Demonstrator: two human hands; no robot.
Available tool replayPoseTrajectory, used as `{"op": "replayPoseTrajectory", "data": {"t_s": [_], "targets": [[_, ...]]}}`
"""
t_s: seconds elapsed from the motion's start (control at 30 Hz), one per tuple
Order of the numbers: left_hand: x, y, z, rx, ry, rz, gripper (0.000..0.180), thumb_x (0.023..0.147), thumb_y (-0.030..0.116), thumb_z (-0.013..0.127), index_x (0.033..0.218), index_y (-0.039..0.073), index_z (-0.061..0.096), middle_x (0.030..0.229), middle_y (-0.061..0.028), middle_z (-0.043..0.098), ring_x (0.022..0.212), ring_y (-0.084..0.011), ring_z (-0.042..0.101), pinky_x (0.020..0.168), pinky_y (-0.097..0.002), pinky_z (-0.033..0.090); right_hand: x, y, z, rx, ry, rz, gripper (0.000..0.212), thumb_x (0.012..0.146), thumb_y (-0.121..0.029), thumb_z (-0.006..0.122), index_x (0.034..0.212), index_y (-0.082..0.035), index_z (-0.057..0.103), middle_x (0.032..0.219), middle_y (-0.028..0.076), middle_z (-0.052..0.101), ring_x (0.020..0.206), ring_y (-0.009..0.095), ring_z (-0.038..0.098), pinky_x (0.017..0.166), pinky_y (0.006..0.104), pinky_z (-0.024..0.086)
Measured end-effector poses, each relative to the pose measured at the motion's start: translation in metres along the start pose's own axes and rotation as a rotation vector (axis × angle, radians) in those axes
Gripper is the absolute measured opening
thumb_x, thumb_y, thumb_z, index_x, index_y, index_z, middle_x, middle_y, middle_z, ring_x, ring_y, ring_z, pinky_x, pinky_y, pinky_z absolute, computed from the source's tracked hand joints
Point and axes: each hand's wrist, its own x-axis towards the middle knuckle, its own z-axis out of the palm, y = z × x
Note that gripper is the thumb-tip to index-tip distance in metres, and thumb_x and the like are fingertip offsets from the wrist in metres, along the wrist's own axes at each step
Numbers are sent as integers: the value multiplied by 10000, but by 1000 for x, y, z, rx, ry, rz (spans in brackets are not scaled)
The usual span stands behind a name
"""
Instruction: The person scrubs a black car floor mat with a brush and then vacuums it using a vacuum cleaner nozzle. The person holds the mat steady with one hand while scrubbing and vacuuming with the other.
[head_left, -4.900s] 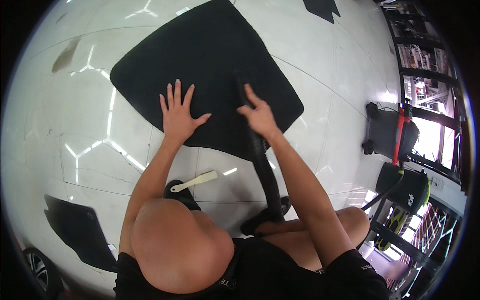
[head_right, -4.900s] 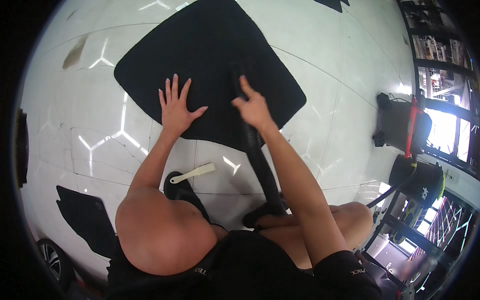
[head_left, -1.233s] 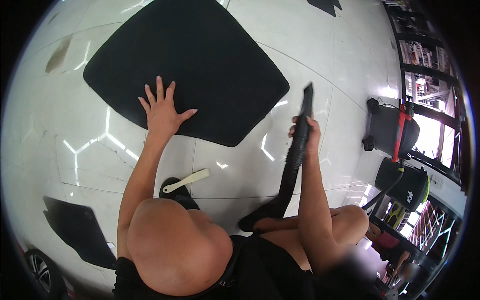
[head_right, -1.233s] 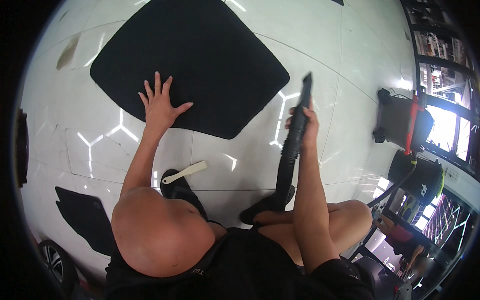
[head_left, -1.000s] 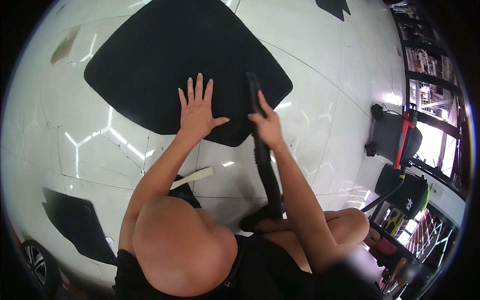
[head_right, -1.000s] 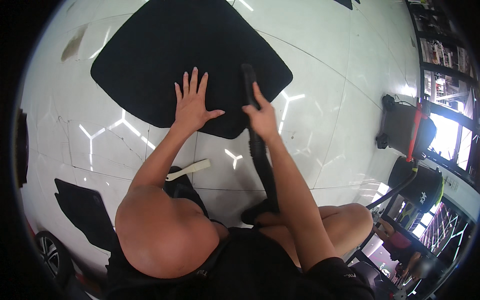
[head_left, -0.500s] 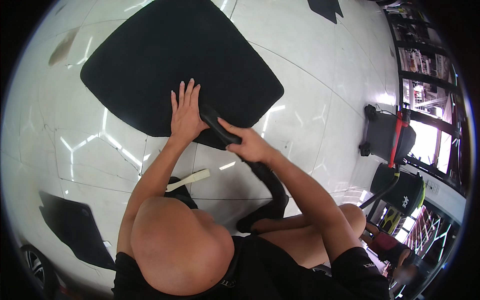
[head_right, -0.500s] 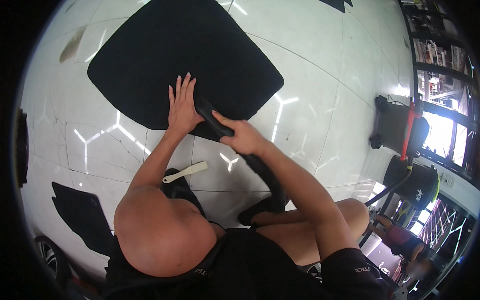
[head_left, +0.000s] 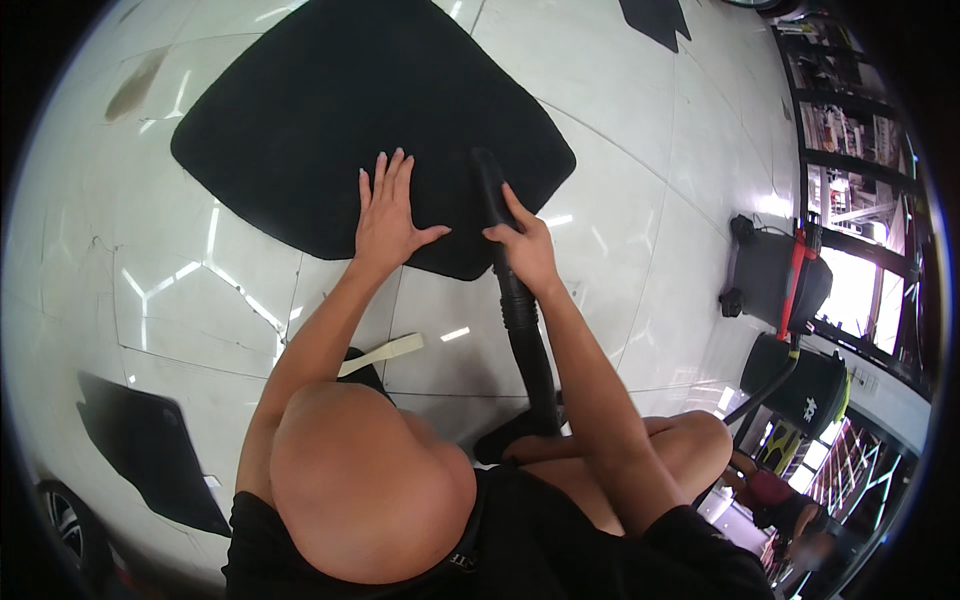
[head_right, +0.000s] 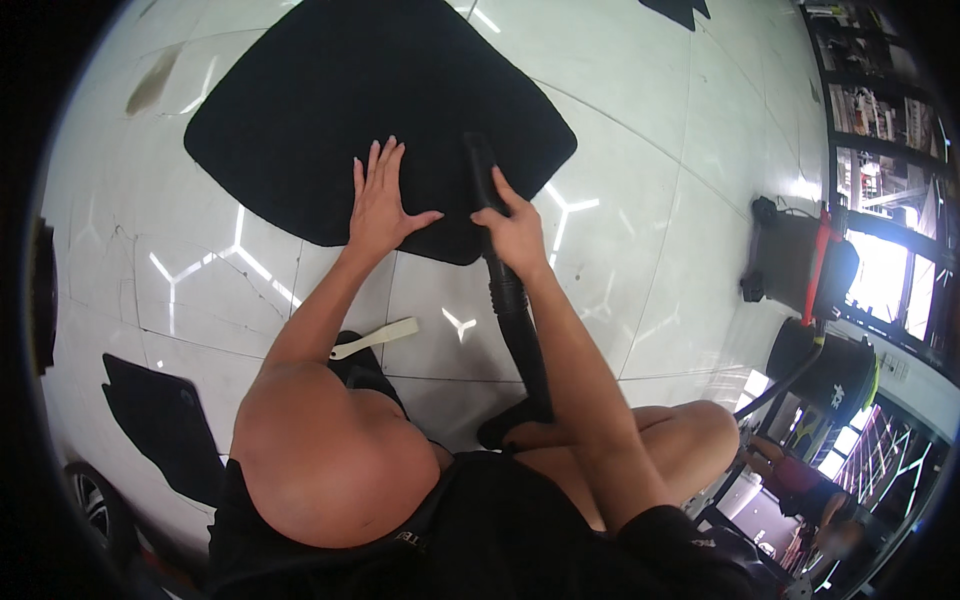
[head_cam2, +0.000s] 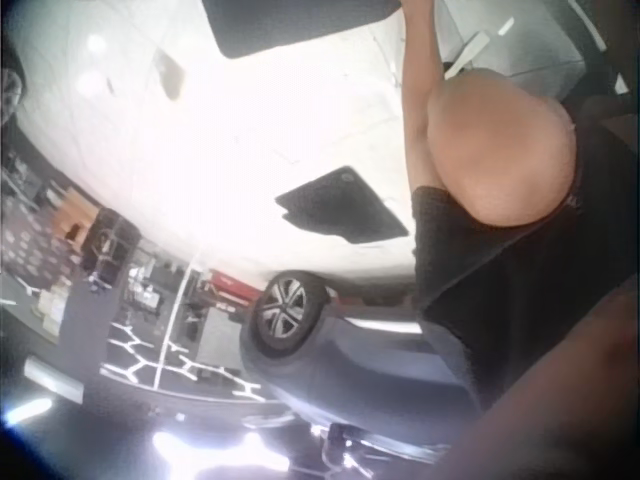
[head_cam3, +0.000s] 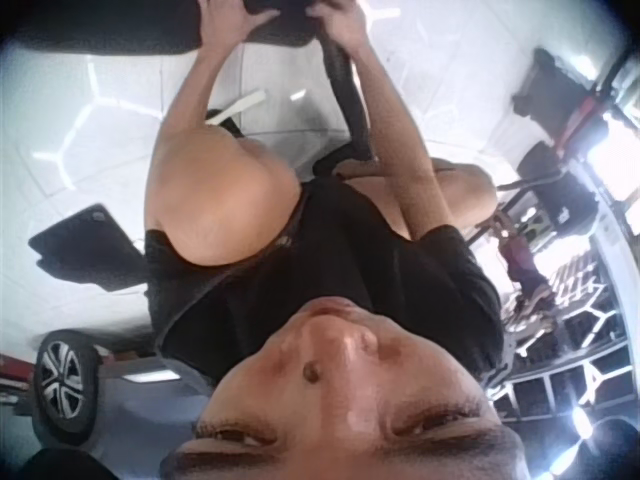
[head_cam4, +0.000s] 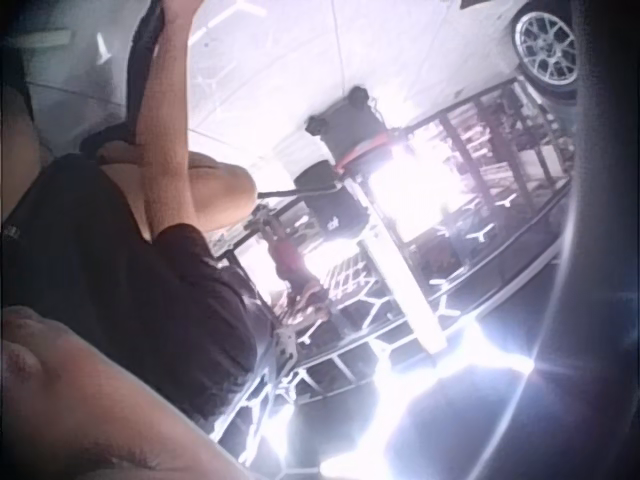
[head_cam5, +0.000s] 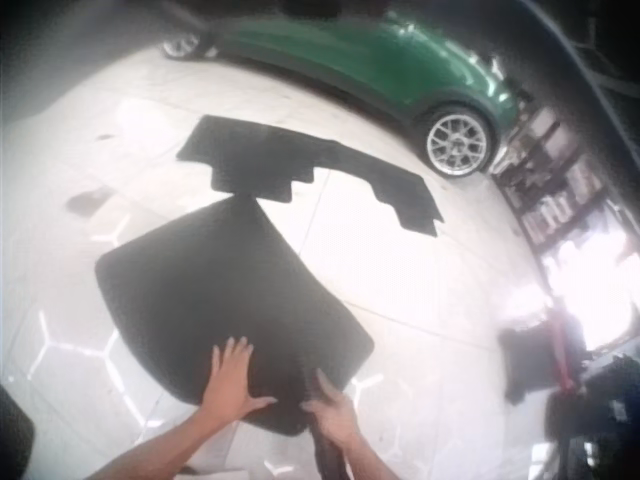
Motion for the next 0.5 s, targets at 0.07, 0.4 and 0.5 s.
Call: {"op": "replayPoseTrajectory", "data": {"t_s": [0.07, 0.4, 0.5], "targets": [[-4, 1, 0, -8, -22, -25, 1265, 745, 494, 996, 1702, -11, 342, 1796, -199, 325, 1707, -402, 213, 1383, -620, 143, -12, -3, 1, 212, -35, 59, 891, 878, -105, 735, 1725, -139, 459, 998, 125, 723, 668, 206, 693, 660, 341, 619], [7, -17, -65, 261, -329, 39, 1267, 656, 529, 1036, 1726, 233, 425, 1859, -123, 222, 1717, -405, 170, 1382, -654, 128, -30, -22, -42, 401, -6, 42, 913, 876, -87, 692, 1745, -189, 429, 885, 123, 671, 543, 232, 677, 537, 361, 611], [4, -24, -63, 221, -338, -10, 1315, 601, 557, 1046, 1728, 268, 432, 1873, -102, 188, 1723, -408, 143, 1379, -664, 119, -24, -15, -26, 261, -17, 37, 843, 916, -96, 676, 1727, -174, 462, 843, 84, 634, 525, 191, 659, 478, 351, 570]]}}
